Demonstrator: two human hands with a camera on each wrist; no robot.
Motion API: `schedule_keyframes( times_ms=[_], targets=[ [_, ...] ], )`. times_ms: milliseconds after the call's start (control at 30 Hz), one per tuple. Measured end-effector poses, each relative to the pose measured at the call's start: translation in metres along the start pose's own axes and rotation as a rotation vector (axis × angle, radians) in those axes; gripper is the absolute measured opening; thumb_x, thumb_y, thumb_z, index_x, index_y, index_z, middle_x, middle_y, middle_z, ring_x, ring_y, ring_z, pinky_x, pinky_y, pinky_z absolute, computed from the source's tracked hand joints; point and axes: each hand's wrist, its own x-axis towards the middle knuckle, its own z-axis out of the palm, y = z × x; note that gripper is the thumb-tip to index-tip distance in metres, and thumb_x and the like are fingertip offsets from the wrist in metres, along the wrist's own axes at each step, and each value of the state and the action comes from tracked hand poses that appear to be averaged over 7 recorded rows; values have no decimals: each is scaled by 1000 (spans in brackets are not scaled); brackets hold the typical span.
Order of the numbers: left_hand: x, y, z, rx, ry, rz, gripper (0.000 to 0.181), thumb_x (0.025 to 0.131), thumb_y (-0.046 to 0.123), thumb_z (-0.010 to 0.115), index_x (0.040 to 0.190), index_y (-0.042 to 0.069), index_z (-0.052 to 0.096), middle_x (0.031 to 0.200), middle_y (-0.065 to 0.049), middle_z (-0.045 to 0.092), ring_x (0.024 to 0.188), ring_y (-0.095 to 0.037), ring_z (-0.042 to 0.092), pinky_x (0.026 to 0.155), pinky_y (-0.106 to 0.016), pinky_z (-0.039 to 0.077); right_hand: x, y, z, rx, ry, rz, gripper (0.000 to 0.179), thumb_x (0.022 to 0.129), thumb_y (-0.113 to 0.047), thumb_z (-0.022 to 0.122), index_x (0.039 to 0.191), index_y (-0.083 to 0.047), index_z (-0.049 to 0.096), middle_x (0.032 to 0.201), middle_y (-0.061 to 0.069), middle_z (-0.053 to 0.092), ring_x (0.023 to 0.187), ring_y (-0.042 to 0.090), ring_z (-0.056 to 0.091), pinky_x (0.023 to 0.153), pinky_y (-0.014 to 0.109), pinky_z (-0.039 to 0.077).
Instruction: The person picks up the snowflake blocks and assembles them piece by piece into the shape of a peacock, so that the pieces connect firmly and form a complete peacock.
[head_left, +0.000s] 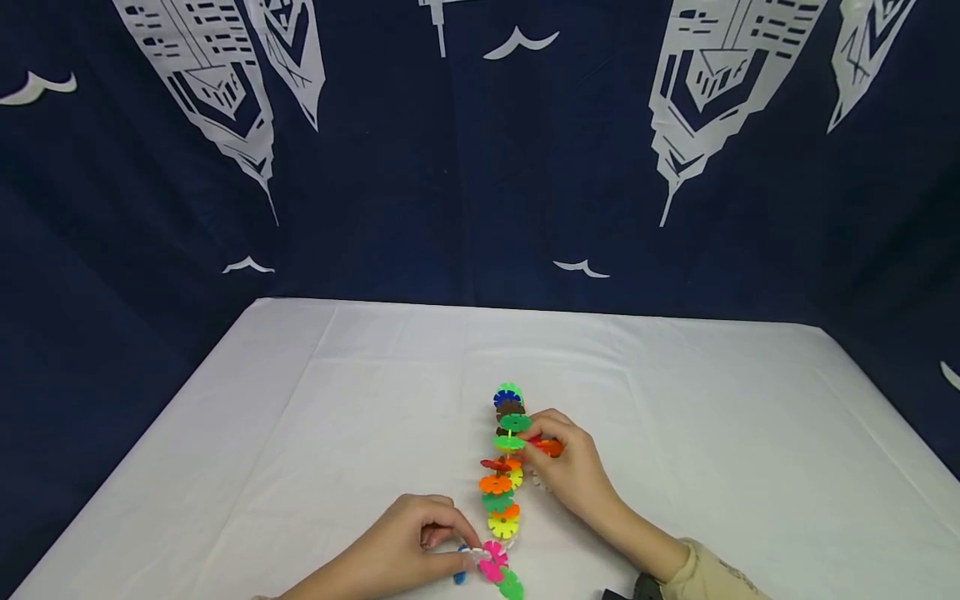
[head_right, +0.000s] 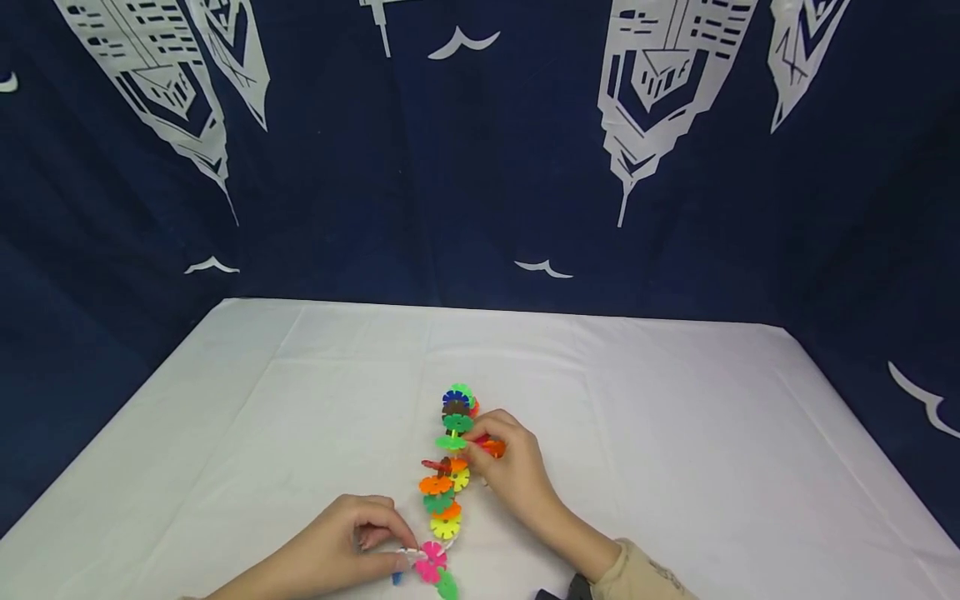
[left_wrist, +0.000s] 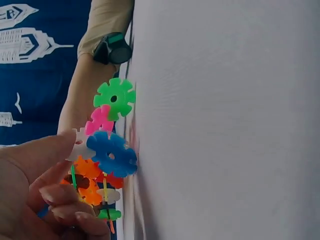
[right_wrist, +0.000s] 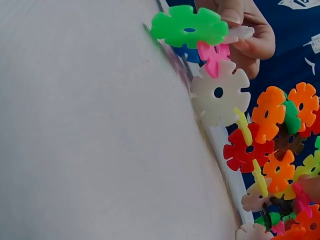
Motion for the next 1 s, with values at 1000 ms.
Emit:
schedule_keyframes(
  times_ms=[1000],
  targets=[
    [11,-10,-41,97,118,-88,20,81,7,72,100,9,66,71,7,60,55,-5,52,51,-21,45,-3,11,-22,-7,-35,27,32,73,20,65,76,-13,65,93,-7,62,95,19,56,81,34,49]
  ],
)
